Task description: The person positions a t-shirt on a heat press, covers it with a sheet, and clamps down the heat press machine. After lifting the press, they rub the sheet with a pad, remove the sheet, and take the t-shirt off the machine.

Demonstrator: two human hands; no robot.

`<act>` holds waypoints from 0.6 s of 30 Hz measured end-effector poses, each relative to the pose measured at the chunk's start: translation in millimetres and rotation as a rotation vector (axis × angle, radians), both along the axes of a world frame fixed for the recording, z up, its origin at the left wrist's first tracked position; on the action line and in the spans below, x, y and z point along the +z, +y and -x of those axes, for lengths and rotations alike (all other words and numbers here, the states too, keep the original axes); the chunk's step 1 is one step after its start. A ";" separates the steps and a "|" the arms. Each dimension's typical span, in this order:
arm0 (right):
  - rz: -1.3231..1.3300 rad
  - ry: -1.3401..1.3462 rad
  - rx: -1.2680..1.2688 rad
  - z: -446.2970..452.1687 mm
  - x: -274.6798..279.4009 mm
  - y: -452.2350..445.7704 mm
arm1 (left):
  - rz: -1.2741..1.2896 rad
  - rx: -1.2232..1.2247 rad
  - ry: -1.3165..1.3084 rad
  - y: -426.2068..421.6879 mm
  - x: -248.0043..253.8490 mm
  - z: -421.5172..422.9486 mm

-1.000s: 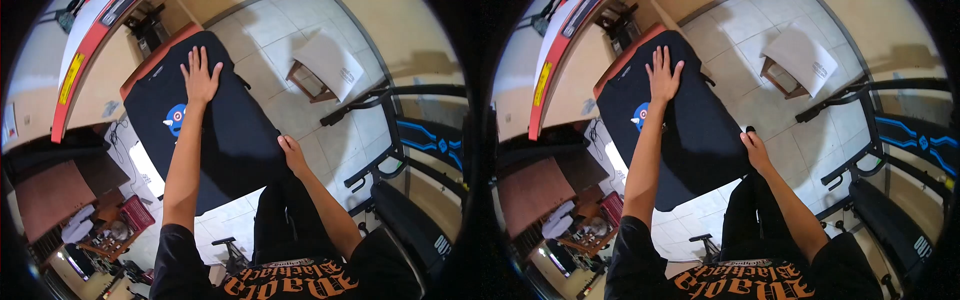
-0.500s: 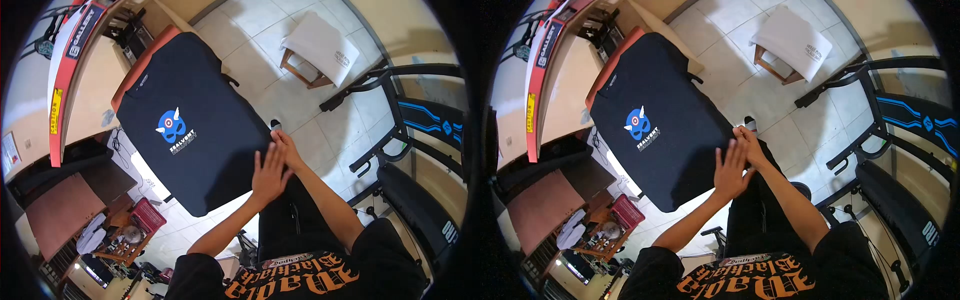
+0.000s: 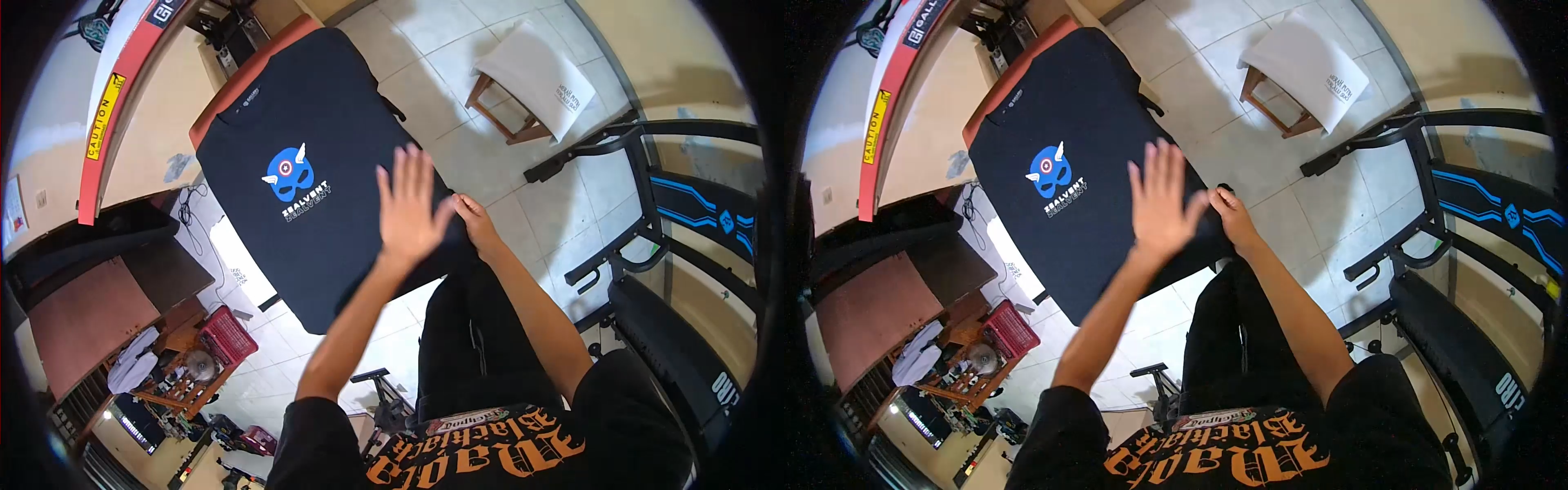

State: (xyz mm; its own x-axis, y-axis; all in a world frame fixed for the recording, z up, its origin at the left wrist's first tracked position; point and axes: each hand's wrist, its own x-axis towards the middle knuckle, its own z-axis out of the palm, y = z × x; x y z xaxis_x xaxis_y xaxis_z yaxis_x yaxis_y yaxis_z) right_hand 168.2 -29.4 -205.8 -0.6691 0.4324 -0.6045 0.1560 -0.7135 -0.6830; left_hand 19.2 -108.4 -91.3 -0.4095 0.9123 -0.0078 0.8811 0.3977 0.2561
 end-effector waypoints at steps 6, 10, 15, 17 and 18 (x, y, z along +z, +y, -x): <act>0.100 -0.017 0.130 0.3 25.7 24.1 | 0.208 -0.276 -0.036 -52.8 -14.3 -120.6; -0.001 -0.045 0.349 -7.0 24.9 55.5 | 0.181 -0.350 -0.063 -49.0 -11.8 -117.5; -0.826 -0.081 0.226 42.3 56.1 69.8 | -0.412 -0.049 -0.724 -46.5 29.1 -65.0; -1.212 -0.060 0.240 78.0 92.8 63.5 | -0.505 0.170 -0.515 -53.1 46.1 -8.0; -1.371 -0.046 0.339 99.2 119.6 57.5 | -0.489 0.268 -0.350 -53.8 52.5 24.0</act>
